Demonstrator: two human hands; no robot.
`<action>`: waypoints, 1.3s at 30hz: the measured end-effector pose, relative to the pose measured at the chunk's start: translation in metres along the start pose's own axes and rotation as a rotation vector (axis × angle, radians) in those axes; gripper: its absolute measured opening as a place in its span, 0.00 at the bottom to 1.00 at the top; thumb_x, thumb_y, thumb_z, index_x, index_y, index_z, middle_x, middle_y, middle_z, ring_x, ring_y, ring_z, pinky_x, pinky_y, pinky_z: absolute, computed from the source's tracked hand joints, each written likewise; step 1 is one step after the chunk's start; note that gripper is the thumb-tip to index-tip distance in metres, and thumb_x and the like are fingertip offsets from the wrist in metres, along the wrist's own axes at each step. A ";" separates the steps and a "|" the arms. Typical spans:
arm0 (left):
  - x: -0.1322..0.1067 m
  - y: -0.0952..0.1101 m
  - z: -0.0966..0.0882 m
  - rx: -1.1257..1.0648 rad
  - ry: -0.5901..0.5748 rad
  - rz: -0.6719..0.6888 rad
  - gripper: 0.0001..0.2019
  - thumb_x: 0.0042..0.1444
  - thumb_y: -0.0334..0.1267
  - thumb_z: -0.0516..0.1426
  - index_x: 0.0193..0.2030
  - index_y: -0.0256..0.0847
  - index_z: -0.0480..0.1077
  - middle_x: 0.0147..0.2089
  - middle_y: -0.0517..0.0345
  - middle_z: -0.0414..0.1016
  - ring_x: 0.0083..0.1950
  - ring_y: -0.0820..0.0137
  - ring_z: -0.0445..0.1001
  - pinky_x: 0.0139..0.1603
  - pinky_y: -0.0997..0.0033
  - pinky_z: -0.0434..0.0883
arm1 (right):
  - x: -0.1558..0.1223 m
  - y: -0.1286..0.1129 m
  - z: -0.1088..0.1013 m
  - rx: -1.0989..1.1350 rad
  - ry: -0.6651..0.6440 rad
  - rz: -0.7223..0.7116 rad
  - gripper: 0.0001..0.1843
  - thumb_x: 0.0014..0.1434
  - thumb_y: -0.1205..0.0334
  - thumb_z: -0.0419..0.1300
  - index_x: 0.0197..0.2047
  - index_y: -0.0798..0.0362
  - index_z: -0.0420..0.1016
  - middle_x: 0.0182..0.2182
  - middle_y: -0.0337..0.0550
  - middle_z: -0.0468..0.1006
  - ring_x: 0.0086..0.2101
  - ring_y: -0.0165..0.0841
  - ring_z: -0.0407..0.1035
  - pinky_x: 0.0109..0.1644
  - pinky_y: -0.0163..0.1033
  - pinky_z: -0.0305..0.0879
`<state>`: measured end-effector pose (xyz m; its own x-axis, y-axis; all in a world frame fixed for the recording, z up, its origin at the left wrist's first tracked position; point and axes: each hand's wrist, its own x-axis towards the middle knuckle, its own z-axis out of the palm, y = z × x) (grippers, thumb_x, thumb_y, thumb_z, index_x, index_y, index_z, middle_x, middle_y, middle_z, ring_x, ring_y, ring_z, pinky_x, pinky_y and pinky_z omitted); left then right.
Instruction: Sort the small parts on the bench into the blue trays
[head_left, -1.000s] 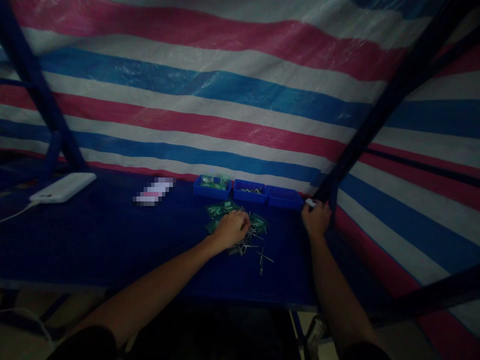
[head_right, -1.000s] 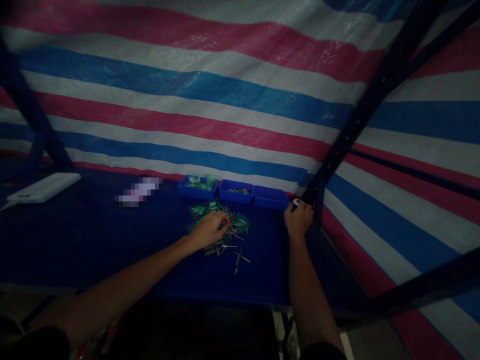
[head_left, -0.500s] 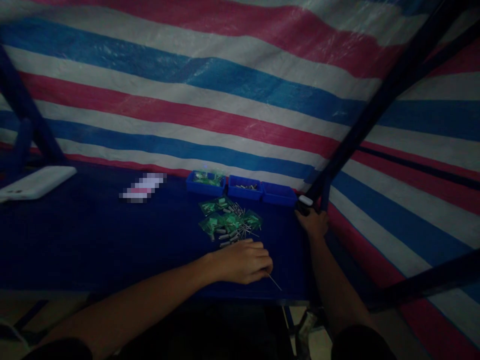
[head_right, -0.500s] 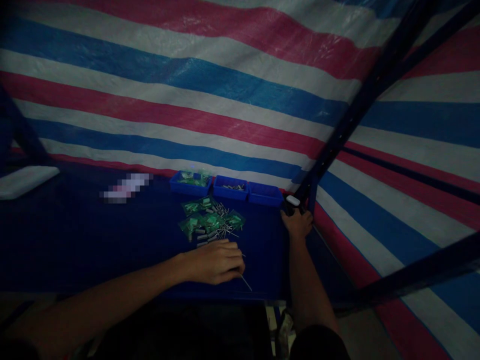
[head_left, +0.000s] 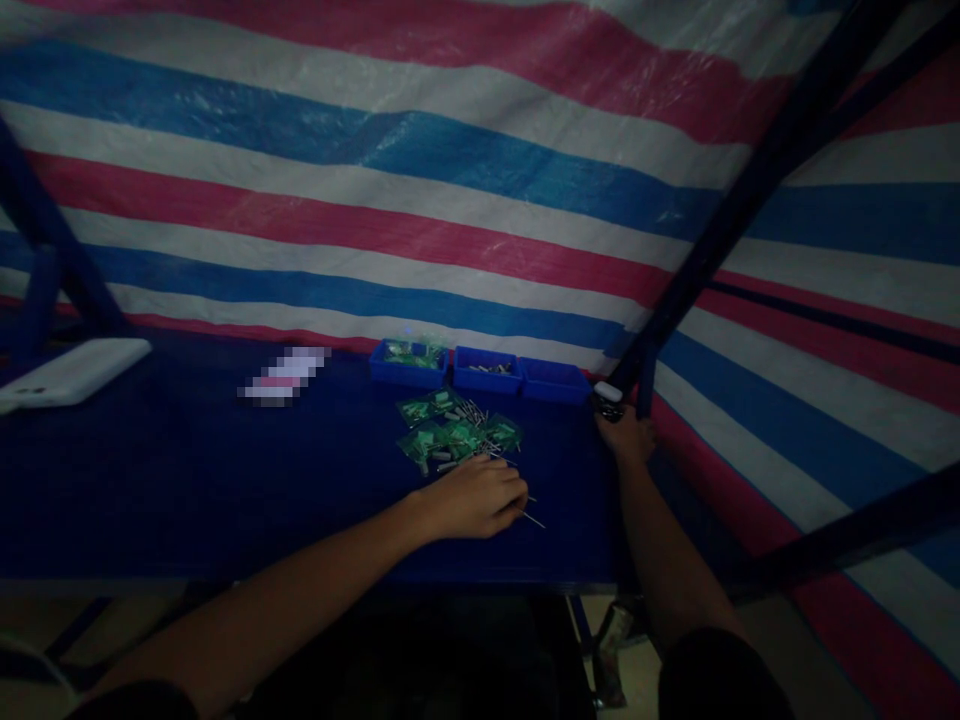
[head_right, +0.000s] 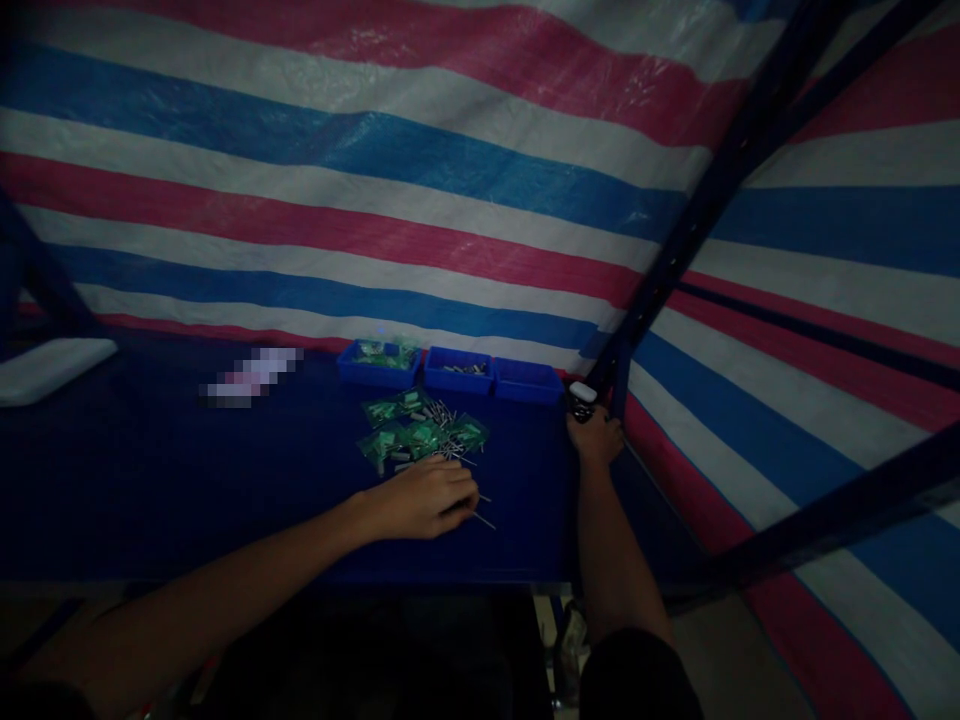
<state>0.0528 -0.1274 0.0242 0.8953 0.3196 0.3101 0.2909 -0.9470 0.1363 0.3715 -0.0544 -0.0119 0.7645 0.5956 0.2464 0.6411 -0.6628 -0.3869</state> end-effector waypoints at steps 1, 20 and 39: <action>0.000 0.000 -0.001 -0.012 -0.003 -0.009 0.04 0.55 0.37 0.52 0.33 0.41 0.66 0.32 0.60 0.69 0.37 0.70 0.67 0.39 0.69 0.59 | -0.001 0.000 0.000 0.004 0.008 -0.009 0.35 0.46 0.39 0.53 0.54 0.48 0.60 0.48 0.55 0.62 0.50 0.49 0.59 0.50 0.52 0.57; 0.002 -0.011 -0.007 -0.157 0.068 -0.126 0.05 0.54 0.37 0.52 0.32 0.39 0.66 0.32 0.59 0.70 0.37 0.71 0.68 0.40 0.70 0.62 | -0.003 -0.005 -0.007 0.152 0.100 0.038 0.38 0.47 0.37 0.51 0.54 0.54 0.61 0.49 0.61 0.62 0.51 0.52 0.56 0.50 0.53 0.55; -0.003 -0.059 -0.019 -0.288 0.493 -0.682 0.16 0.58 0.43 0.45 0.23 0.38 0.63 0.20 0.63 0.62 0.24 0.74 0.62 0.26 0.75 0.54 | -0.144 -0.108 -0.045 0.591 -0.040 -1.241 0.11 0.60 0.59 0.47 0.31 0.53 0.67 0.27 0.43 0.70 0.31 0.32 0.64 0.38 0.37 0.59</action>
<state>0.0267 -0.0715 0.0333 0.2916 0.8515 0.4358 0.5519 -0.5219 0.6504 0.1953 -0.0889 0.0339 -0.2921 0.6692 0.6833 0.7648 0.5925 -0.2533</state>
